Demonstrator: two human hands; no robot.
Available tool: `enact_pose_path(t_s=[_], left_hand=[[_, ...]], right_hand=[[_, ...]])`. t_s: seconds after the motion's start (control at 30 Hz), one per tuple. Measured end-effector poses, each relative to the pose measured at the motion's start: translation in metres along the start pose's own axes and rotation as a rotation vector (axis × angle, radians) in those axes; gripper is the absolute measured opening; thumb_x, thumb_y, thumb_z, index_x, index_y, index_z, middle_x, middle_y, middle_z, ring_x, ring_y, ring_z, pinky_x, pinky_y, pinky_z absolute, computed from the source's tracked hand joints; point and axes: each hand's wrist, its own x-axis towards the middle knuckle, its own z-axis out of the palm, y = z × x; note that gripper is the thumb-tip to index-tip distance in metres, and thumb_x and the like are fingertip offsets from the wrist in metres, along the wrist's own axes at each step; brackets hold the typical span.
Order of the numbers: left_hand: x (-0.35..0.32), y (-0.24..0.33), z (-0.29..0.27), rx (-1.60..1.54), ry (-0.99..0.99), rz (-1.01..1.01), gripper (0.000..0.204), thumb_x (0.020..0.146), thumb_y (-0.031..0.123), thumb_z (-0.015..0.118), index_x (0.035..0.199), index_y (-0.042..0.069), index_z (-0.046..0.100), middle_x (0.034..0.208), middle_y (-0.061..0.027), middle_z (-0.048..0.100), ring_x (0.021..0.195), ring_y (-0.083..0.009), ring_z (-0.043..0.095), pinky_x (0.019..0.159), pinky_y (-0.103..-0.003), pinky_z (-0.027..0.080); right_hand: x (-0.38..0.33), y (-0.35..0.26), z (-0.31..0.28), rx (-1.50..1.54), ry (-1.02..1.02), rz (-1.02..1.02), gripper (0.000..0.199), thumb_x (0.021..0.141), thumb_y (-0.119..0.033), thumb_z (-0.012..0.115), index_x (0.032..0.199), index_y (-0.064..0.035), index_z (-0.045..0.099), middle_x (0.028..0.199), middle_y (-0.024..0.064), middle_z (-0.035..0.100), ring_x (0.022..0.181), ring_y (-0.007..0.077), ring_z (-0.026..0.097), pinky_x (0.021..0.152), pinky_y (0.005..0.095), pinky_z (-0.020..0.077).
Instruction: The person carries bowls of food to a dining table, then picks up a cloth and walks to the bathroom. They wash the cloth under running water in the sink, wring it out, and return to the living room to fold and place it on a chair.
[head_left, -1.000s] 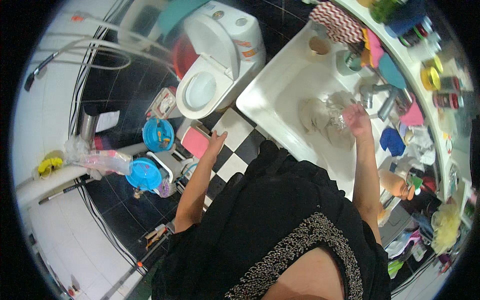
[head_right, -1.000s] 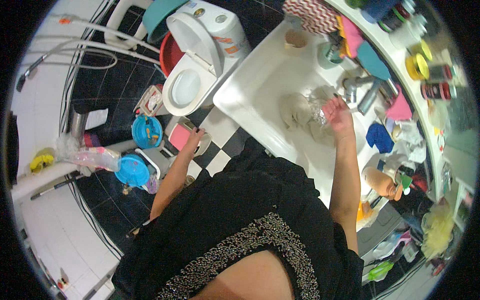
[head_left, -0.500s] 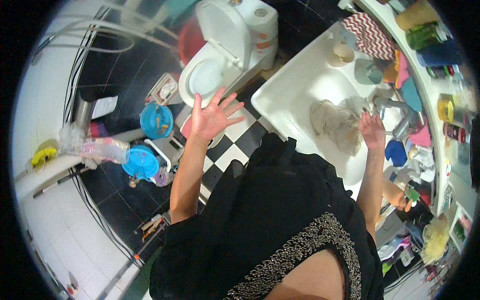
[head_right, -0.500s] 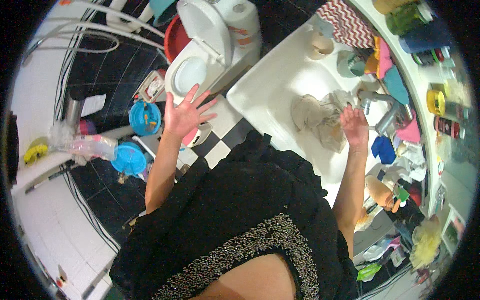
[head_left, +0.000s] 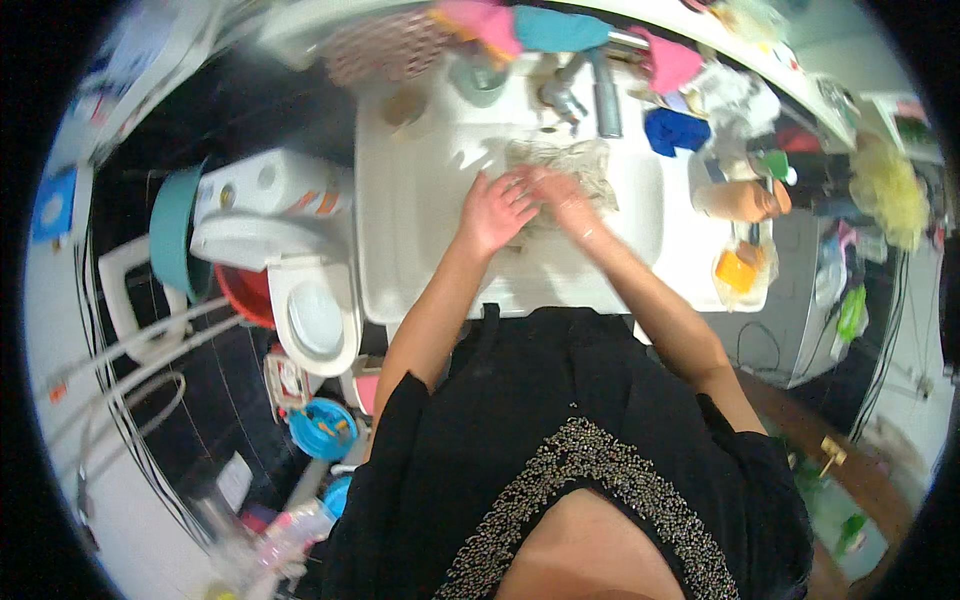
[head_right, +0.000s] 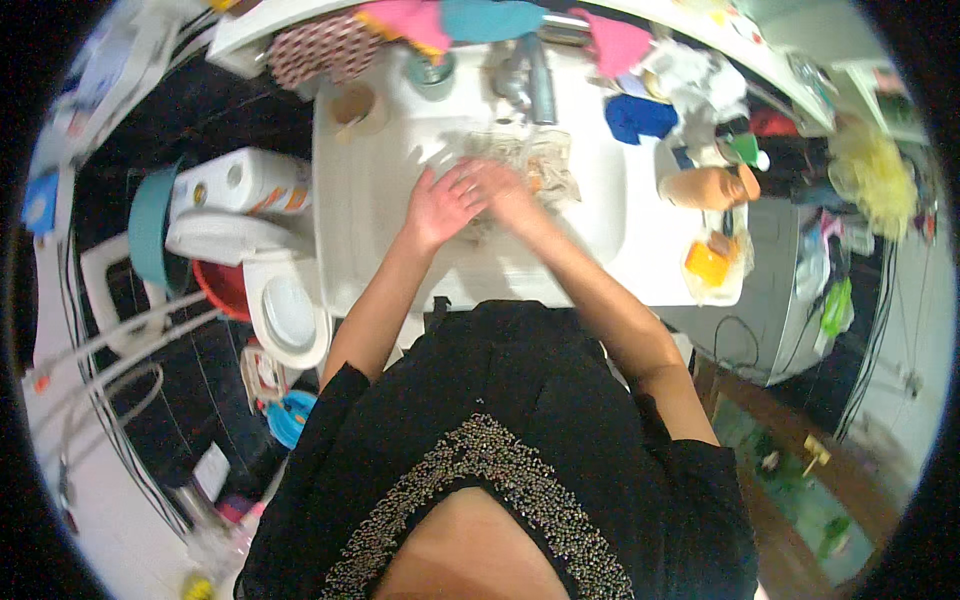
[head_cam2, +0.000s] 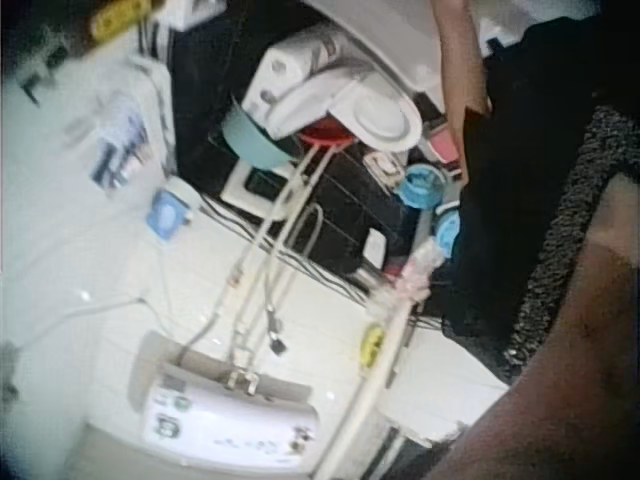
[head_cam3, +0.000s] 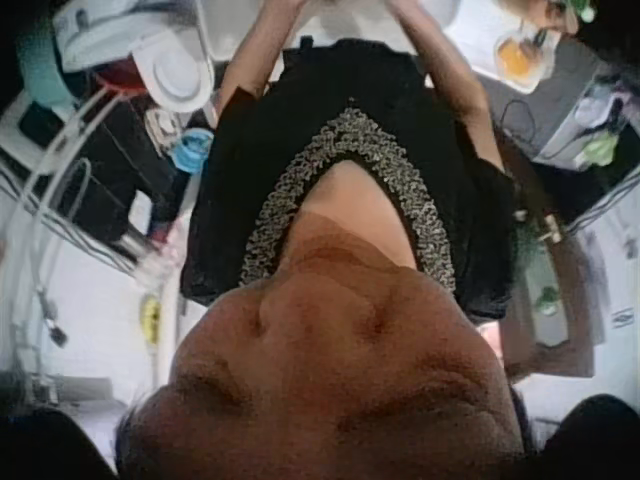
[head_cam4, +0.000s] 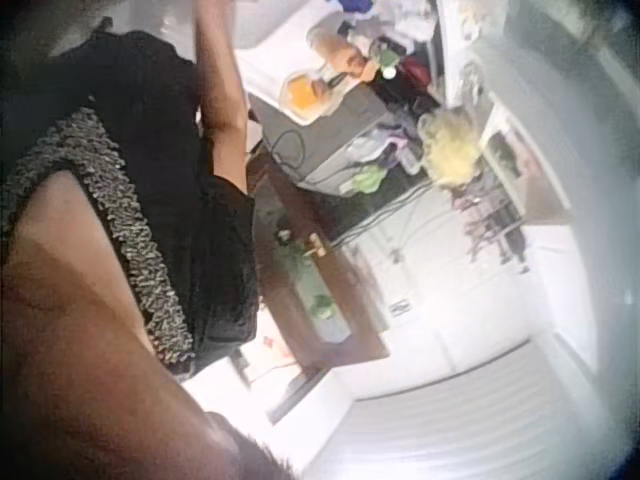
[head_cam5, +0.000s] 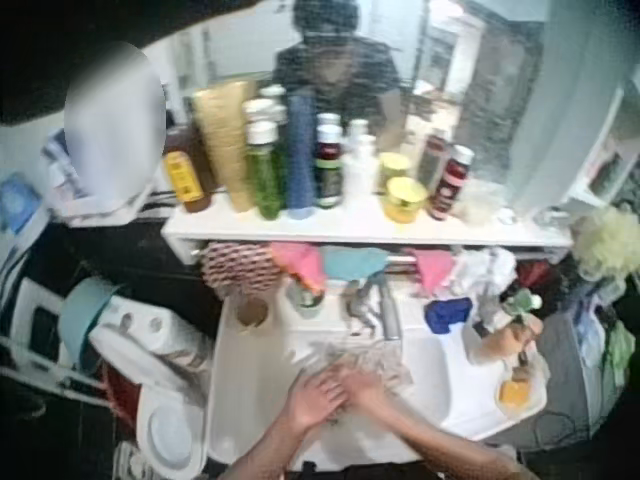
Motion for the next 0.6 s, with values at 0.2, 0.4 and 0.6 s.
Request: enact_pose_path(t_s=[0.2,0.4,0.6], left_hand=[[0.053,-0.046,0.043,0.181,-0.161,-0.076,0.085,0.086,0.071,0.021,0.139,0.005,0.031,0.146,-0.0143,0.027,0.136,-0.0319,0.022,0.110,-0.052,0.012],[0.028,-0.027,-0.004,0.989,0.281,0.015,0.069,0.091,0.048,0.047,0.140,0.003,0.028,0.144,-0.0119,0.033,0.131,-0.0271,0.032,0.107,-0.047,0.023],[0.030,-0.002,-0.076,1.605,0.293,0.230,0.068,0.082,0.020,0.060,0.141,0.008,0.028,0.141,-0.0178,0.035,0.127,-0.0296,0.038,0.102,-0.041,0.032]], right_hand=[[-0.008,0.029,-0.005,-0.863,0.571,-0.344,0.036,0.089,-0.025,0.048,0.117,-0.0030,0.055,0.118,0.0182,0.056,0.113,0.0319,0.051,0.095,0.0434,0.0392],[-0.009,0.159,-0.079,-1.060,0.954,0.037,0.046,0.079,-0.029,0.060,0.116,-0.0049,0.053,0.114,0.0165,0.056,0.101,0.0319,0.055,0.079,0.0467,0.0462],[0.005,0.169,-0.013,-0.668,0.318,0.290,0.032,0.076,-0.019,0.060,0.104,-0.0026,0.056,0.114,0.0166,0.057,0.097,0.0300,0.058,0.073,0.0410,0.0490]])
